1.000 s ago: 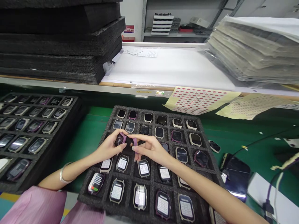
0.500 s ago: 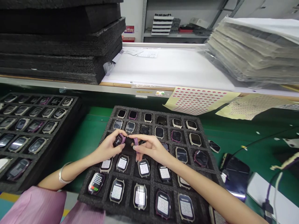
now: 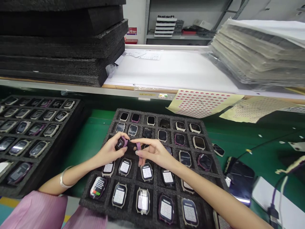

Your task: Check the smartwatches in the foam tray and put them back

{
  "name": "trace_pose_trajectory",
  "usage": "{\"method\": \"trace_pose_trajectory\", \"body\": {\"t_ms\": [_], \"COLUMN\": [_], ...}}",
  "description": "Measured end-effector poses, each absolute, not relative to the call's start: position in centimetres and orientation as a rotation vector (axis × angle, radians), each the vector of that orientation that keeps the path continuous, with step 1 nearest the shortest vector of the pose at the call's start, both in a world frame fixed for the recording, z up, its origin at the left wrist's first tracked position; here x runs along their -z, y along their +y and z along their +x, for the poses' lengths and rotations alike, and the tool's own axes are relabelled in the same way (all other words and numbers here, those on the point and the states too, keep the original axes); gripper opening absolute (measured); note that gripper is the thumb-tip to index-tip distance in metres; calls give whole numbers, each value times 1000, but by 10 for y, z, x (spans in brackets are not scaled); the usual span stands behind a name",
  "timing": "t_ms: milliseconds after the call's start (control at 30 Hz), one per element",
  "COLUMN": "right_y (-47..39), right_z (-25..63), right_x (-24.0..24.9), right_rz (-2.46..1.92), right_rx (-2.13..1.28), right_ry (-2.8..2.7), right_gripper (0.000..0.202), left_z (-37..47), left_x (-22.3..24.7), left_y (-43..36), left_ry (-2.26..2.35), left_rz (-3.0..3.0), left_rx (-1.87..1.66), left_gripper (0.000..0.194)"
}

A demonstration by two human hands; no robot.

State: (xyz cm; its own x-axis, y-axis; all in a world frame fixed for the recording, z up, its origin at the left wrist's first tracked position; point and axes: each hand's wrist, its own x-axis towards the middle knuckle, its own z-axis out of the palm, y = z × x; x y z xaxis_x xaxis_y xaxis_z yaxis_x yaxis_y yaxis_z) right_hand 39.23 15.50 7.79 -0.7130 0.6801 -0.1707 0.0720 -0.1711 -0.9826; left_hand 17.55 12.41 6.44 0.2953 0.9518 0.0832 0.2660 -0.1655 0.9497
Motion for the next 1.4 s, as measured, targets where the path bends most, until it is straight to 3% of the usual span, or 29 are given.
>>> {"method": "trace_pose_trajectory", "body": {"t_ms": [600, 833, 1000, 1400], "right_y": [155, 153, 153, 155], "right_z": [393, 390, 389, 391], "right_x": [-77, -79, -76, -71], "right_rz": [-853, -821, -897, -959], "right_rx": [-1954, -2039, -1995, -1935], "right_ry": [-1687, -1398, -1341, -1312], "right_gripper": [50, 52, 40, 49], "left_z": [175, 178, 176, 177], "left_x": [-62, -65, -68, -62], "left_y": [127, 128, 130, 133], "left_ry": [1180, 944, 856, 861], "left_rz": [1596, 1153, 956, 922], "left_rx": [-971, -937, -945, -950], "left_gripper": [26, 42, 37, 36]}}
